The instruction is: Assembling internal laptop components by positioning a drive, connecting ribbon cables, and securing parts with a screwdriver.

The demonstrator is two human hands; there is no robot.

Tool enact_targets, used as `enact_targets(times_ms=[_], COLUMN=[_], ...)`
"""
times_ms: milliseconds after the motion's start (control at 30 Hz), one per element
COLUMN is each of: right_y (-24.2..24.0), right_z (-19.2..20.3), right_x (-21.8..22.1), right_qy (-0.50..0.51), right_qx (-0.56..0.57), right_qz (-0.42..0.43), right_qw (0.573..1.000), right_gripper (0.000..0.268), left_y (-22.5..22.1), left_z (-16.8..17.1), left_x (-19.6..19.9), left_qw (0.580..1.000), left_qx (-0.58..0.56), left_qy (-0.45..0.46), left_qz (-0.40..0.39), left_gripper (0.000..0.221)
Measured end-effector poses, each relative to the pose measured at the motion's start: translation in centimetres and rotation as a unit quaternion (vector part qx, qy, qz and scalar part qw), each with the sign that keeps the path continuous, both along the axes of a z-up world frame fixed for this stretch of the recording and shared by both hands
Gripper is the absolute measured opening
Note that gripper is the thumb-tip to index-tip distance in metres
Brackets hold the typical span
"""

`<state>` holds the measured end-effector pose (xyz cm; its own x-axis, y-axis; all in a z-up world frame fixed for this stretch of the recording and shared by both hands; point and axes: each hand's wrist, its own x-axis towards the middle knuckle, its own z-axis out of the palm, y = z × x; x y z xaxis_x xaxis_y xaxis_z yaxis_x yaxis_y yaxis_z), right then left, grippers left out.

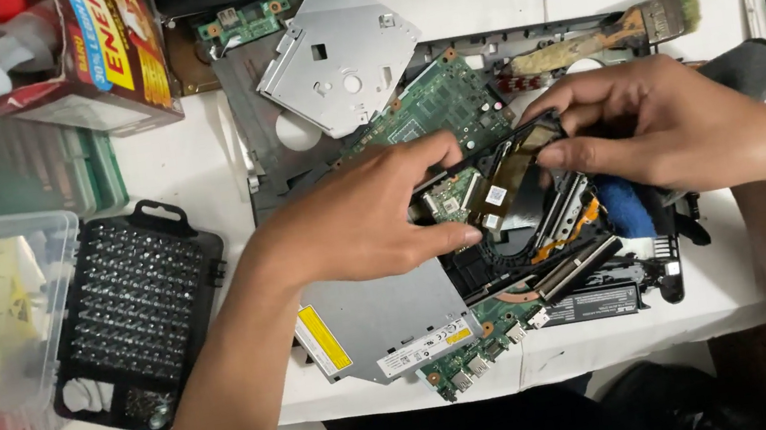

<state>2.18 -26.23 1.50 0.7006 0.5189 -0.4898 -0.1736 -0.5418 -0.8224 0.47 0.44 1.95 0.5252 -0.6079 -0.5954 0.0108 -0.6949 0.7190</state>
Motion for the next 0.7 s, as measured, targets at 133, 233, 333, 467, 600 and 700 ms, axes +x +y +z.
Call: enact_targets(times_ms=[133,233,333,467,600,700], right_y=[0.6,1.6,-1.0,-3.0,-6.8,-5.2], right_z=[1.3,3.0,1.8,1.9,-0.5,-0.5], right_x=[0.4,0.4,0.8,1.4,1.2,1.3], right_qy=[0.008,0.072,0.032,-0.015,-0.399,-0.462], right_qx=[-0.154,-0.307,-0.352,-0.415,-0.316,-0.371], right_qz=[0.05,0.058,0.121,0.216,0.179,0.11], right_qw=[0.987,0.947,0.928,0.884,0.842,0.798], right_gripper=[0.058,0.068,0.077,0.064,0.03,0.044], left_y=[0.1,0.1,0.0,0.3,0.2,0.2], left_z=[-1.6,-2.1,-2.2,-2.6,-2.6,-2.8], left_x=[-0.4,-0.6,-0.6,-0.4,-0.4,-0.4], left_qw=[0.998,0.994,0.993,0.995,0.997,0.996], left_qx=[-0.061,-0.089,-0.098,-0.07,-0.05,-0.056], left_qy=[-0.035,-0.055,-0.053,-0.044,-0.043,-0.043], left_qz=[-0.007,-0.019,-0.036,-0.052,-0.05,-0.048], left_gripper=[0.066,0.07,0.057,0.085,0.085,0.086])
